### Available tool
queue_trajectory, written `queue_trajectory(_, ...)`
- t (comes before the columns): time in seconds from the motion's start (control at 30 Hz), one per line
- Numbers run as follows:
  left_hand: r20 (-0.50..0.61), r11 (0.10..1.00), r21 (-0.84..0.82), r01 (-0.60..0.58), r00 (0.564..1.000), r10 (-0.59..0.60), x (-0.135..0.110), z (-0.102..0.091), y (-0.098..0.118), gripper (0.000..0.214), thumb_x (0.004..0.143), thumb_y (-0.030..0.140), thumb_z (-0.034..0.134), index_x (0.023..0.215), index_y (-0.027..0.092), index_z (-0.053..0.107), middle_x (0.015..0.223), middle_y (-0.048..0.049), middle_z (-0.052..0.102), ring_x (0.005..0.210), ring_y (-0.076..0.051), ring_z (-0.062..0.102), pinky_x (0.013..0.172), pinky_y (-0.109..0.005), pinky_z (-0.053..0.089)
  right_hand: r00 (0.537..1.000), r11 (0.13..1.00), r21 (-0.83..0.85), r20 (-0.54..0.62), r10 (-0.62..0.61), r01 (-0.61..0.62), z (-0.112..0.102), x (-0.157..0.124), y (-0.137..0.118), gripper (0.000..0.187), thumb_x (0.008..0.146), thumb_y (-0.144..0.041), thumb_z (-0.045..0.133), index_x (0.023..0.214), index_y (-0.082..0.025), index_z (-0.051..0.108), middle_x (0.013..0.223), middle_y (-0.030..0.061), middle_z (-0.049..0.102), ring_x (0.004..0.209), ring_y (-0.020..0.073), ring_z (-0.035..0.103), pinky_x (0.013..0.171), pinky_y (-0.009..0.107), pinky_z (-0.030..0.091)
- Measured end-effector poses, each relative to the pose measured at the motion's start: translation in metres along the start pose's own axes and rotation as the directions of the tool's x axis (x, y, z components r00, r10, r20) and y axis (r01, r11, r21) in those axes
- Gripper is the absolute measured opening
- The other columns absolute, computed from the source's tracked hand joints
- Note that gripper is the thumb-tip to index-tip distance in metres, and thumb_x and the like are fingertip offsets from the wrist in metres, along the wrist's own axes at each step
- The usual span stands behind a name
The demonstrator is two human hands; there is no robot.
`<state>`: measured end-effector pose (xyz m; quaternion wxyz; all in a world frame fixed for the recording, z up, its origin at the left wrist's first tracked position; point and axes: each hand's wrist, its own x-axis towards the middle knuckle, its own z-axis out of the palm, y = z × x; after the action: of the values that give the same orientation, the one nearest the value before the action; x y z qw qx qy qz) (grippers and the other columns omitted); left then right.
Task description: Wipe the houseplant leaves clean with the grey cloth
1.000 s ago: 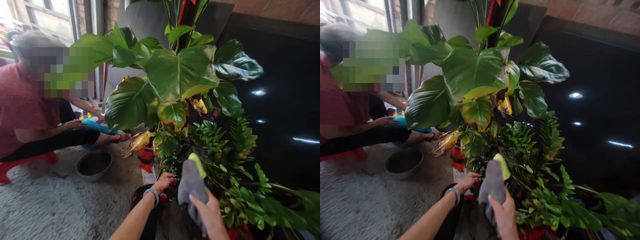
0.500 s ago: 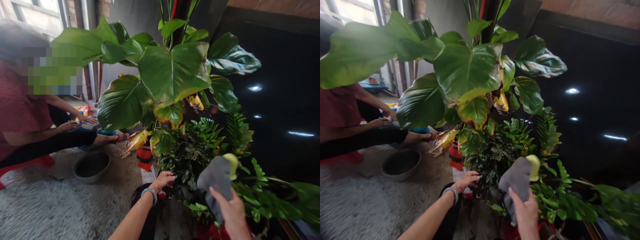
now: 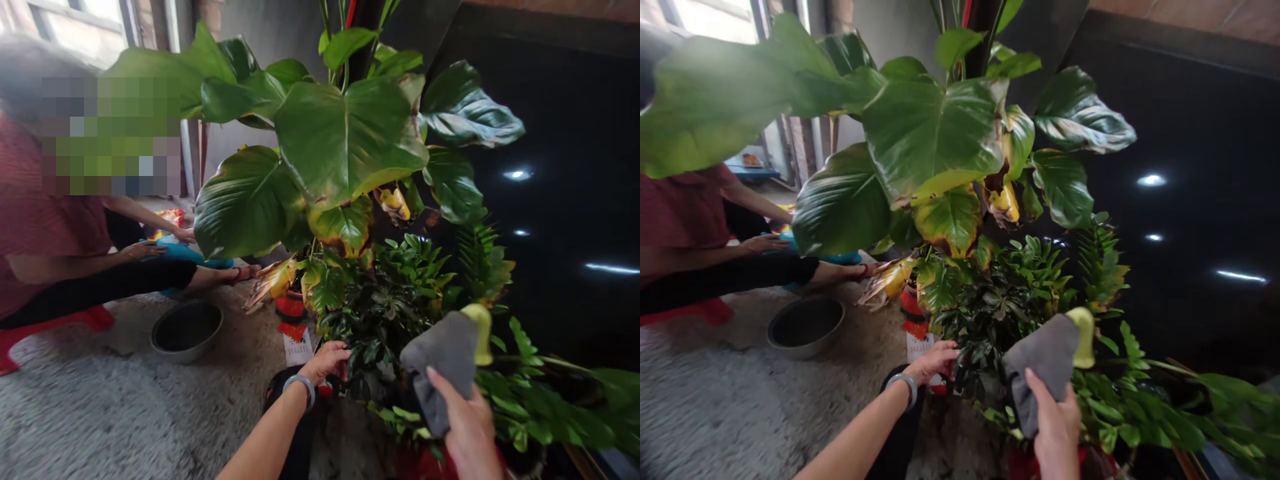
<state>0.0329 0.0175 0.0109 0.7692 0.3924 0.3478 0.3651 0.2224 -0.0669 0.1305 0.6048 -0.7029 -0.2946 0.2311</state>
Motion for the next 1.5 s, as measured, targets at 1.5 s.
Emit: queue_trajectory(1.5,-0.572,0.899,-0.376,-0.225,0.82,-0.034,0.004,-0.01,0.004,0.039,0.077,0.038,0.056,0.109,0.017,0.057,0.09,-0.0062,0.066,0.06,-0.013,0.057,0.054,-0.025,0.044,0.877,0.873,-0.203,0.298,-0.377,0.444,0.058,-0.04,-0.069,0.044,0.049,-0.05,0.065,0.082,-0.02,0.063,0.065,0.0046,0.069,0.06,0.0244,0.062,0.057,0.033,0.05)
